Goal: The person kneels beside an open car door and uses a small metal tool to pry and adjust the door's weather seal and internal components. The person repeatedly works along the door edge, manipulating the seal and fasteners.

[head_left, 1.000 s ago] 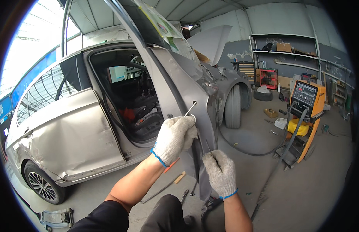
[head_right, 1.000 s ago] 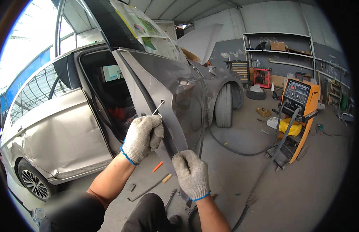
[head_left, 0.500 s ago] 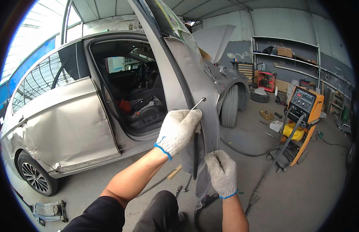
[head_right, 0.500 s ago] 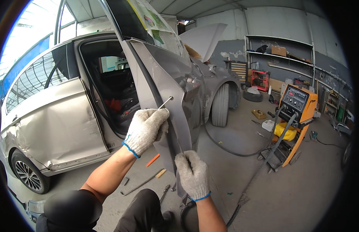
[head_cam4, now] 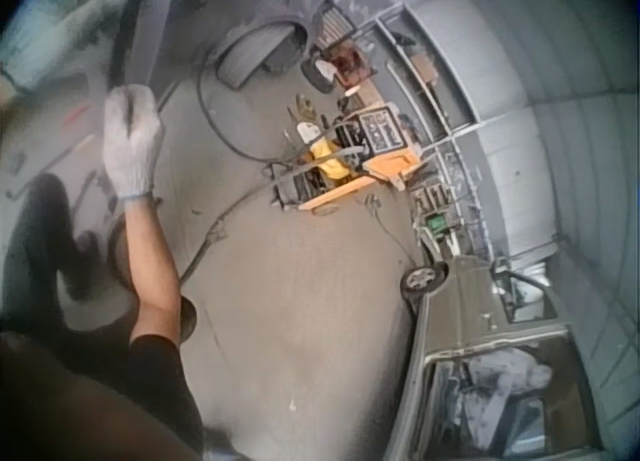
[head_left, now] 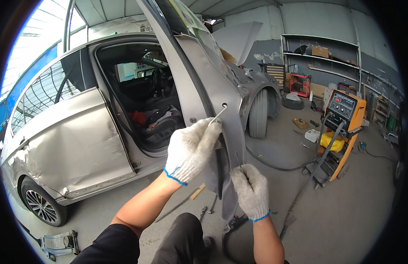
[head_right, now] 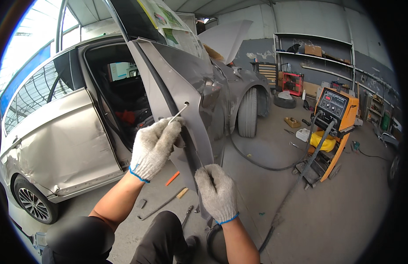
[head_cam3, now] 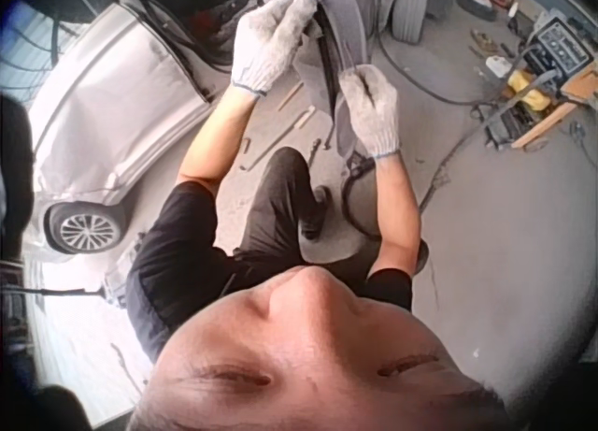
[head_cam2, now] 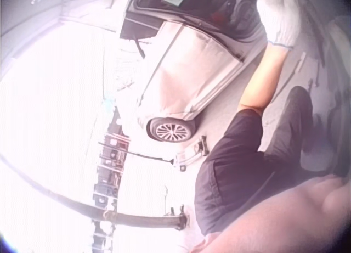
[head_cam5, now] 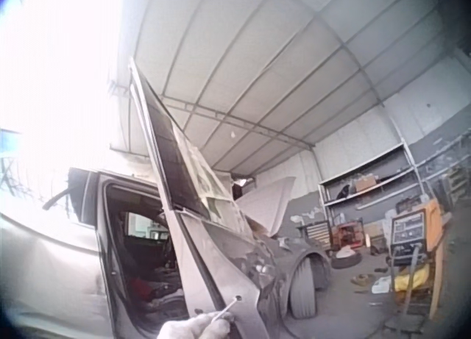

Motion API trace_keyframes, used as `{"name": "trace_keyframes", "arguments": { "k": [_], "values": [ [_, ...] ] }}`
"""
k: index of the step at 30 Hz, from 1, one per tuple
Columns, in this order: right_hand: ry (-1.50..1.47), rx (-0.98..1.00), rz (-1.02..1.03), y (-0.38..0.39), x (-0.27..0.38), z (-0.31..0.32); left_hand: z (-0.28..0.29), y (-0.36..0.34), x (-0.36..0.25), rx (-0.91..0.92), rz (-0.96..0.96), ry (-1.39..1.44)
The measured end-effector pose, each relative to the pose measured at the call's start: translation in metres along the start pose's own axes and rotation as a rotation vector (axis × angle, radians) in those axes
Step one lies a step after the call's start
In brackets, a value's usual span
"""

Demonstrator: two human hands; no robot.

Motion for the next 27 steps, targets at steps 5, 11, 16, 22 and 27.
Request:
{"name": "trace_keyframes", "arguments": {
  "k": [5, 11, 16, 22, 27],
  "values": [
    [0.000, -0.016, -0.038, 0.000, 0.002, 0.003, 0.003, -0.008, 0.001, 0.041, 0.084, 0.074],
    [-0.004, -0.018, 0.000, -0.001, -0.002, 0.001, 0.004, -0.012, 0.015, 0.076, 0.179, 0.116],
    [-0.063, -0.029, -0.039, -0.001, -0.005, 0.000, -0.004, -0.011, 0.008, 0.087, 0.317, 0.189],
    [-0.041, -0.024, -0.015, -0.002, -0.001, 0.000, -0.015, -0.012, 0.011, 0.055, 0.346, 0.271],
    [0.013, -0.030, 0.020, -0.002, -0.001, -0.001, -0.036, -0.006, 0.014, 0.145, 0.493, 0.622]
  ]
}}
Point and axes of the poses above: each hand's wrist, its own y-axis away from the middle knuckle, its own z-axis out of the back of the hand, x = y × z, the point moved 3 cm from there along -y, towards the middle knuckle, and after that the axes turned 1 degree about x, right-handed, at the moved point
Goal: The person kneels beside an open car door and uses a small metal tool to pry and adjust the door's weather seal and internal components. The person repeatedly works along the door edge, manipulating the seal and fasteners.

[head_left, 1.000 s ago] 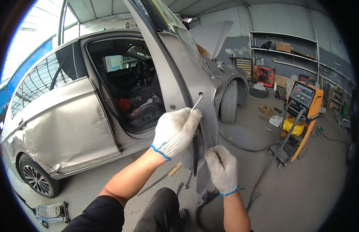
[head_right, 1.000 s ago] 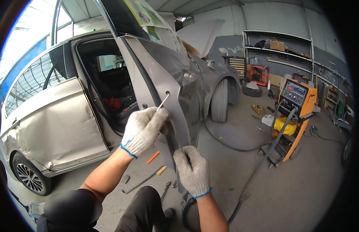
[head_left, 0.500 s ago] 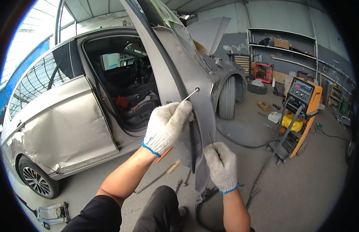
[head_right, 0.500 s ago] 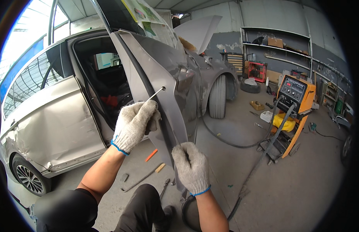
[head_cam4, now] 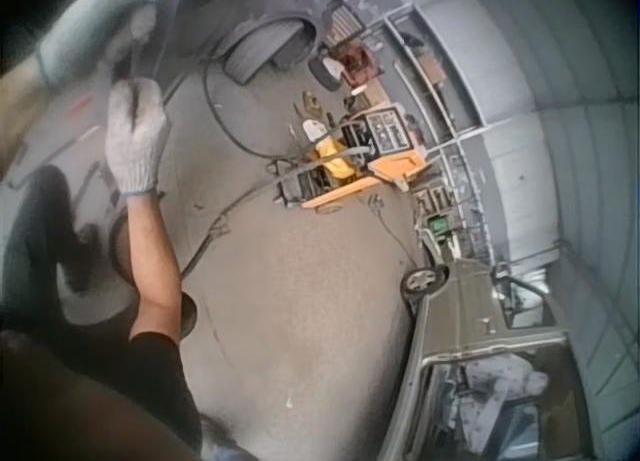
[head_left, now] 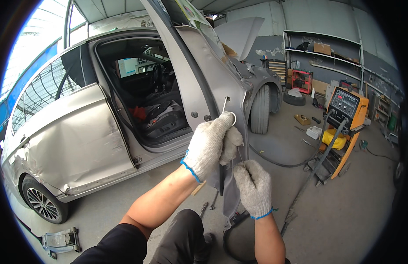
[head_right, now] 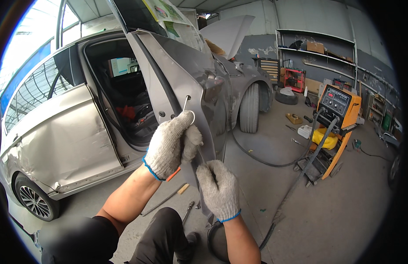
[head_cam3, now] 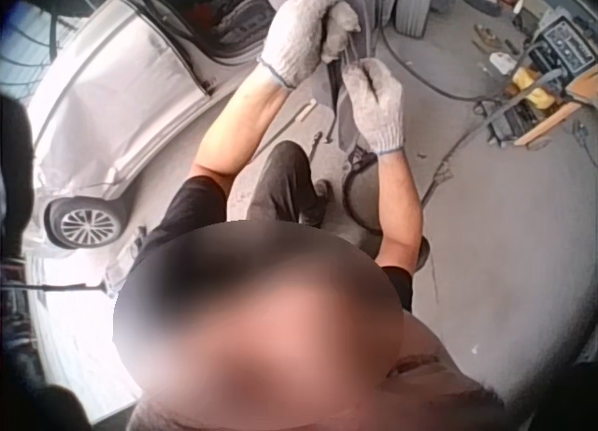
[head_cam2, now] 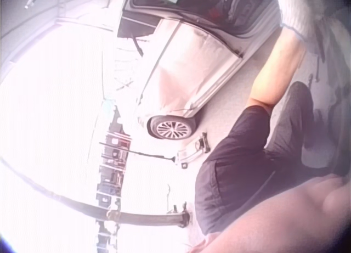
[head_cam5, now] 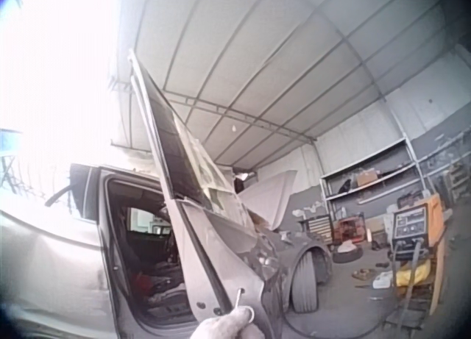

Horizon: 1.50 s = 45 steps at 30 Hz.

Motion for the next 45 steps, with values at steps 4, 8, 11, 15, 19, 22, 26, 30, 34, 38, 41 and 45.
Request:
{"name": "trace_keyframes", "arguments": {
  "k": [4, 8, 11, 15, 19, 22, 26, 30, 34, 38, 41, 45],
  "values": [
    [-0.009, 0.024, -0.011, 0.002, -0.001, 0.001, -0.008, 0.003, 0.004, 0.110, 0.082, 0.252],
    [-0.023, 0.021, -0.054, 0.002, 0.004, 0.003, -0.016, 0.004, 0.004, 0.030, 0.108, 0.238],
    [-0.018, 0.015, -0.088, 0.002, 0.003, 0.007, -0.009, 0.004, 0.000, -0.062, 0.115, 0.082],
    [-0.059, -0.009, -0.089, 0.004, 0.005, 0.008, 0.004, 0.007, 0.000, -0.044, 0.080, 0.001],
    [-0.075, -0.052, 0.046, 0.009, 0.004, 0.003, 0.010, 0.015, 0.012, -0.025, 0.019, -0.031],
    [0.011, -0.050, 0.065, 0.011, 0.003, 0.002, 0.011, 0.008, 0.016, -0.007, -0.043, -0.027],
    [0.031, -0.065, 0.036, 0.008, 0.000, -0.002, 0.011, 0.006, 0.005, -0.003, 0.022, -0.083],
    [-0.027, -0.074, -0.037, 0.008, -0.001, -0.006, 0.021, 0.007, 0.009, -0.309, -0.339, -0.296],
    [-0.021, -0.024, -0.025, 0.008, -0.007, -0.003, 0.011, 0.012, 0.003, -0.392, -0.510, -0.612],
    [-0.014, -0.034, -0.007, 0.008, -0.012, -0.002, -0.002, 0.002, 0.001, -0.421, -0.643, -0.776],
    [0.004, -0.023, 0.017, 0.010, -0.012, -0.004, -0.002, 0.002, -0.002, -0.448, -0.644, -0.802],
    [-0.005, -0.034, -0.018, 0.009, -0.012, -0.001, 0.002, 0.006, -0.002, -0.458, -0.654, -0.784]
  ]
}}
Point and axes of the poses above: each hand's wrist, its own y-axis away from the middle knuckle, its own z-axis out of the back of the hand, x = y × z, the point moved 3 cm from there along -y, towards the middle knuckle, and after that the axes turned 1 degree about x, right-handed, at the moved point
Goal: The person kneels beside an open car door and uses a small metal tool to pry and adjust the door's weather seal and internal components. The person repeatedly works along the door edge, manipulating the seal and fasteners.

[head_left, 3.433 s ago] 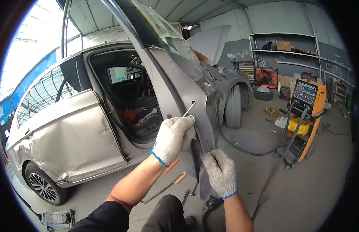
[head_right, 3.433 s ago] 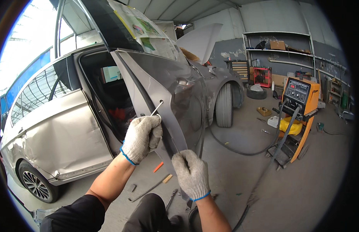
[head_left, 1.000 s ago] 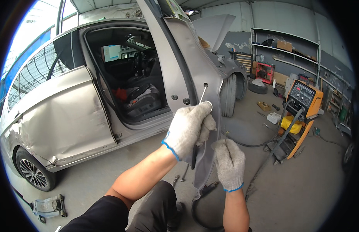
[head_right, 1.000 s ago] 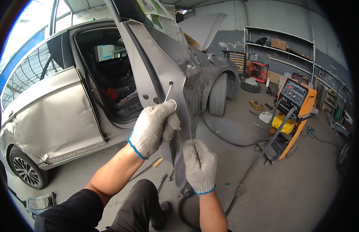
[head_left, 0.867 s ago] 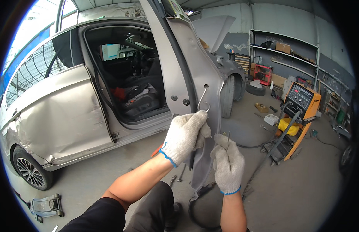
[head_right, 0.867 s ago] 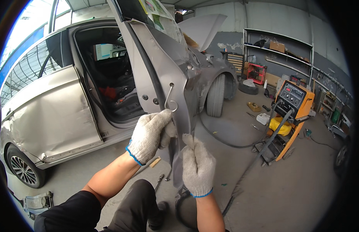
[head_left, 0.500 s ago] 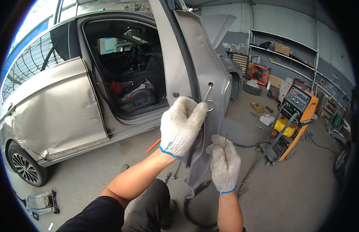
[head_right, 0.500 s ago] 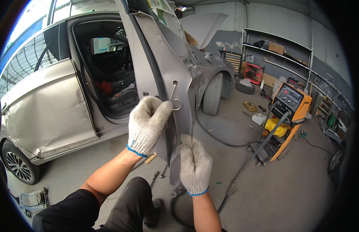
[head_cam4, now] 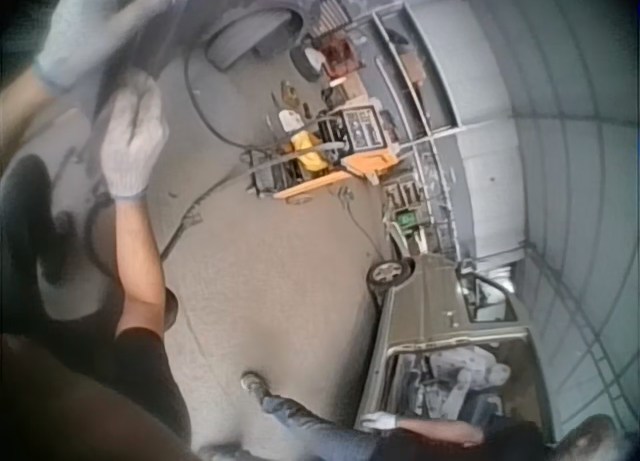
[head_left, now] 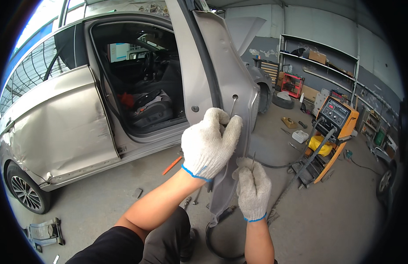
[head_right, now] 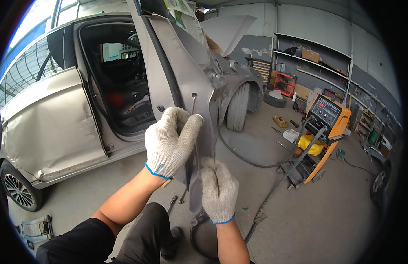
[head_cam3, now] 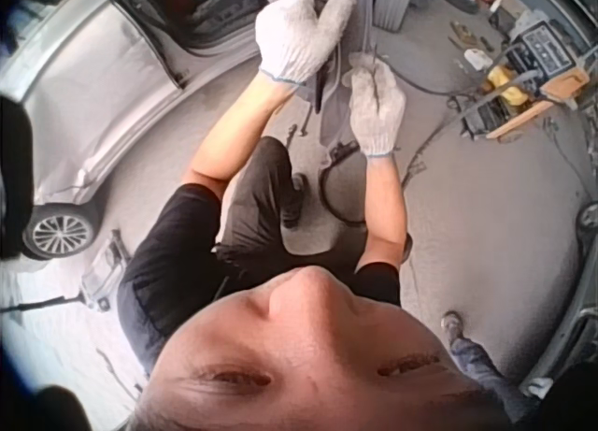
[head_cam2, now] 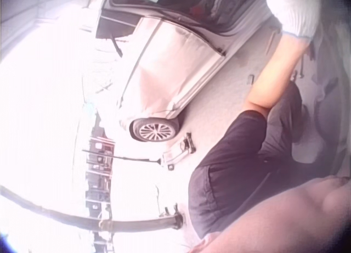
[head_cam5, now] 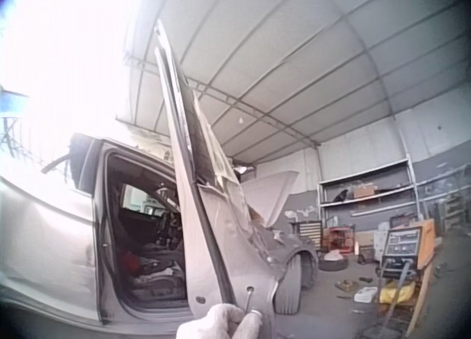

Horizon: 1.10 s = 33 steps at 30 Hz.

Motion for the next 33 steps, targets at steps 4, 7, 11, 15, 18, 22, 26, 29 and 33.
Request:
{"name": "trace_keyframes", "arguments": {
  "k": [4, 7, 11, 15, 18, 22, 26, 29, 33],
  "values": [
    [-0.023, -0.004, -0.022, 0.000, -0.003, 0.001, -0.002, 0.000, -0.002, 0.089, 0.041, -0.042],
    [0.021, -0.013, -0.019, 0.000, 0.003, -0.002, -0.003, -0.002, 0.000, 0.105, 0.008, -0.107],
    [0.041, -0.008, 0.022, -0.001, 0.001, -0.003, -0.002, -0.001, 0.003, 0.054, -0.052, -0.116],
    [0.033, -0.005, 0.031, -0.002, -0.001, 0.000, 0.004, 0.013, 0.004, -0.018, -0.183, 0.018],
    [0.028, -0.009, 0.030, -0.002, -0.001, 0.001, 0.003, 0.012, 0.006, -0.027, -0.332, -0.041],
    [0.028, -0.019, 0.001, -0.001, 0.003, -0.001, 0.002, 0.002, 0.005, -0.100, -0.440, -0.070],
    [0.013, -0.008, -0.010, -0.002, 0.005, -0.001, 0.006, -0.006, 0.008, -0.068, -0.502, -0.137],
    [0.009, -0.010, 0.000, -0.003, 0.005, -0.001, 0.007, -0.006, 0.008, -0.067, -0.539, -0.155],
    [0.021, -0.009, -0.007, -0.002, 0.007, 0.000, 0.010, -0.006, 0.011, -0.101, -0.643, -0.118]
  ]
}}
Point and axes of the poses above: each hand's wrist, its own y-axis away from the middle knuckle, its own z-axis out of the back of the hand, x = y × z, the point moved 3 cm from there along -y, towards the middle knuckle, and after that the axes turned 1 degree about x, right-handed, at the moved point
